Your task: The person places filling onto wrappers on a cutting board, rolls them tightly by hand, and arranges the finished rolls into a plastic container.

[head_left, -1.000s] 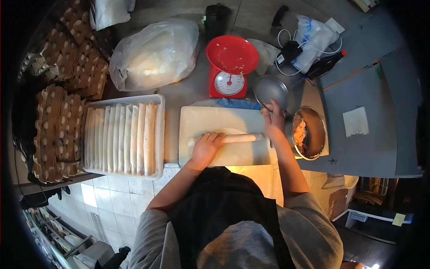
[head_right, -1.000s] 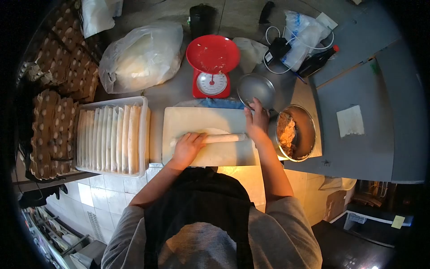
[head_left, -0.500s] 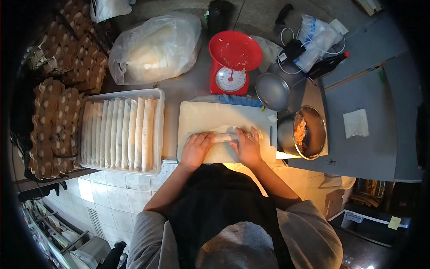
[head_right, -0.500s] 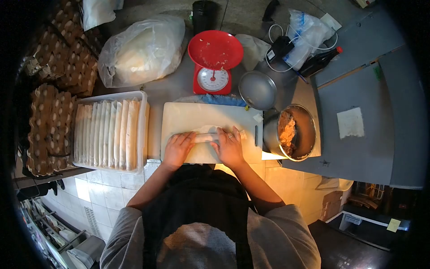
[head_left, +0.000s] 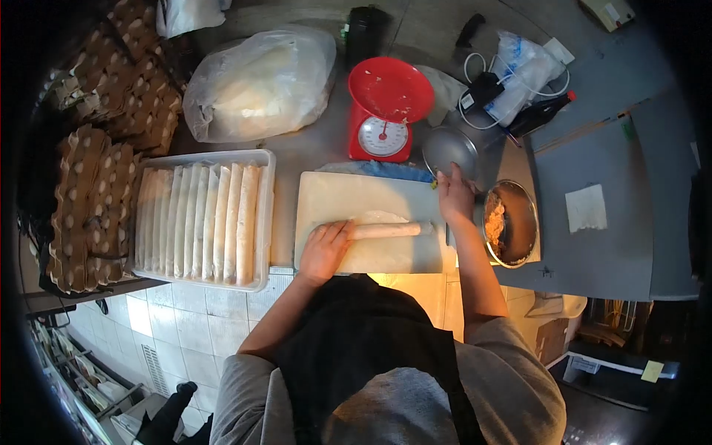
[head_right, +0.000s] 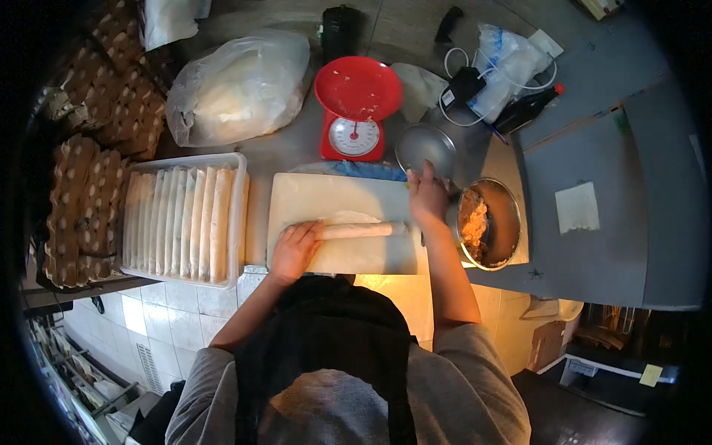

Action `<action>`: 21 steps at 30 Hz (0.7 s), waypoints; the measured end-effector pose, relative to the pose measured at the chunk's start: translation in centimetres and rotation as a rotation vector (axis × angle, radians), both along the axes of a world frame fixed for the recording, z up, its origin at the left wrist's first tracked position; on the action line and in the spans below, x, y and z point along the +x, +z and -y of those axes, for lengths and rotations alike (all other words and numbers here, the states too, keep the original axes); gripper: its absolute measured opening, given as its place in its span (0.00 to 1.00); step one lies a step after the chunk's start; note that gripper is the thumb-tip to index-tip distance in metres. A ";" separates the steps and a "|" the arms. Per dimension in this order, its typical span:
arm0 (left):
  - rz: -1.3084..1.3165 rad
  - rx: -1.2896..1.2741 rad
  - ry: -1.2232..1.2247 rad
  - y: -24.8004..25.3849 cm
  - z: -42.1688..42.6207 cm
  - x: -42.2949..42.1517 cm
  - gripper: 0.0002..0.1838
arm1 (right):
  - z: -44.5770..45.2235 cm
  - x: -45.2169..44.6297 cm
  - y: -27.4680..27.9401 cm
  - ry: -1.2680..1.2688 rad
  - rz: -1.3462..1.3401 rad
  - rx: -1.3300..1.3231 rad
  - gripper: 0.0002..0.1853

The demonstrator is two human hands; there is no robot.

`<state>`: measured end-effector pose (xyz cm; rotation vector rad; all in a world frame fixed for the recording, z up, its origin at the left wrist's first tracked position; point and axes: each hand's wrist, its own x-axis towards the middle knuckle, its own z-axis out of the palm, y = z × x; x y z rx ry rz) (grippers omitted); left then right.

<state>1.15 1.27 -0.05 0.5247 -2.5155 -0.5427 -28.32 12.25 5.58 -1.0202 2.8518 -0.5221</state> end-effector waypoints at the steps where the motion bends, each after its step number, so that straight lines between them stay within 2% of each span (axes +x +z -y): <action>1: -0.020 0.000 0.022 0.0 -0.1 0.1 0.26 | 0.2 0.4 0.1 0.036 -0.031 -0.109 0.26; 3: -0.025 -0.004 0.089 -0.2 -0.1 0.4 0.29 | -0.1 1.7 0.4 0.098 -0.090 -0.326 0.25; 5: -0.002 -0.017 0.175 -0.8 -0.2 0.5 0.32 | 0.4 6.5 1.6 0.092 0.194 -0.440 0.23; 6: -0.016 0.031 0.167 -1.0 -0.2 0.5 0.34 | 0.3 7.9 -1.3 0.261 0.106 -0.457 0.24; 9: -0.048 0.139 0.147 -1.2 0.0 0.6 0.38 | 1.0 13.3 -4.3 0.723 0.130 -0.274 0.26; 12: -0.061 0.170 0.141 -1.2 0.2 0.9 0.40 | 1.2 14.8 -4.2 0.852 0.202 -0.180 0.27; 13: -0.066 0.177 0.146 -1.1 0.1 0.8 0.40 | 1.2 14.1 -4.3 0.847 0.156 -0.070 0.29; 16: -0.073 0.194 0.173 -1.0 0.0 0.5 0.41 | 0.1 12.0 -3.8 0.778 -0.045 -0.161 0.28; 21: -0.041 0.190 0.177 -1.1 0.1 0.6 0.41 | 1.2 14.4 -4.2 0.825 0.098 -0.174 0.28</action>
